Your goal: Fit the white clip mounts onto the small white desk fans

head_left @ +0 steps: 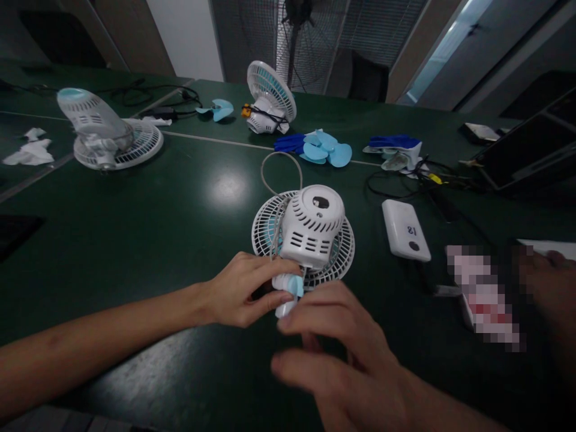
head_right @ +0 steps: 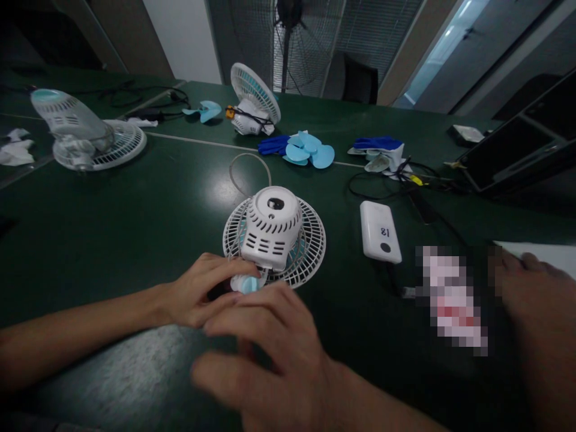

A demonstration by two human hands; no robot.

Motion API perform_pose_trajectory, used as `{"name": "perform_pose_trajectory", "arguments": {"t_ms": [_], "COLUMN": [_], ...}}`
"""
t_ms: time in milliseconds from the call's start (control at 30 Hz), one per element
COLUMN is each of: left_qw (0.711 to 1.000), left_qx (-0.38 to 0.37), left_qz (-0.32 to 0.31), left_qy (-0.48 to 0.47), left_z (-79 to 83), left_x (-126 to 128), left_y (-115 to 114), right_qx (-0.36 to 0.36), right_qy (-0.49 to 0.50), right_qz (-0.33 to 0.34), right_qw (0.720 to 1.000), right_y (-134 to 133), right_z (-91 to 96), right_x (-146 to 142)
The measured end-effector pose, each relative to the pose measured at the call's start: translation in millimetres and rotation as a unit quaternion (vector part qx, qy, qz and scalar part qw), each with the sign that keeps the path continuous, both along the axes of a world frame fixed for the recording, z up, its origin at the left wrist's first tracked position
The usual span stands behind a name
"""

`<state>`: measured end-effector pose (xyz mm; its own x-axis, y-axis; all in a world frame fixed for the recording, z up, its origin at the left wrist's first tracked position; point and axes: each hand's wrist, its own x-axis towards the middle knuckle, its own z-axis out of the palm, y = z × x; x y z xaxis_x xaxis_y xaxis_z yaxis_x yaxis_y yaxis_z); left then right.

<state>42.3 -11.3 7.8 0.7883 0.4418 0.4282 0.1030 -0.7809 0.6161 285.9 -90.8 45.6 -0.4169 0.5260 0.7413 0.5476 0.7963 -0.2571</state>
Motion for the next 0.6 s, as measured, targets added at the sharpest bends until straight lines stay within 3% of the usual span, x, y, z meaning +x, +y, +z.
{"name": "perform_pose_trajectory", "arguments": {"t_ms": [67, 167, 333, 600], "left_qw": [1.0, 1.0, 1.0, 1.0], "left_qx": [0.011, 0.01, 0.005, 0.003], "left_qz": [0.009, 0.012, 0.015, 0.006], "left_qy": [-0.004, -0.013, -0.014, 0.005], "left_z": [-0.1, -0.3, -0.6, -3.2], "left_x": [0.1, 0.2, -0.5, -1.3], "left_y": [-0.1, 0.0, 0.0, 0.2], "right_qx": [0.031, 0.041, 0.026, -0.05], "right_qy": [-0.009, -0.009, -0.003, 0.048], "right_qz": [0.012, 0.004, 0.017, -0.033], "right_qw": [0.999, 0.999, 1.0, 0.997], "right_y": [0.8, 10.1, 16.3, 8.6], "right_z": [-18.6, -33.5, -30.5, -36.3], "right_x": [-31.4, -32.7, -14.2, -25.0]}}
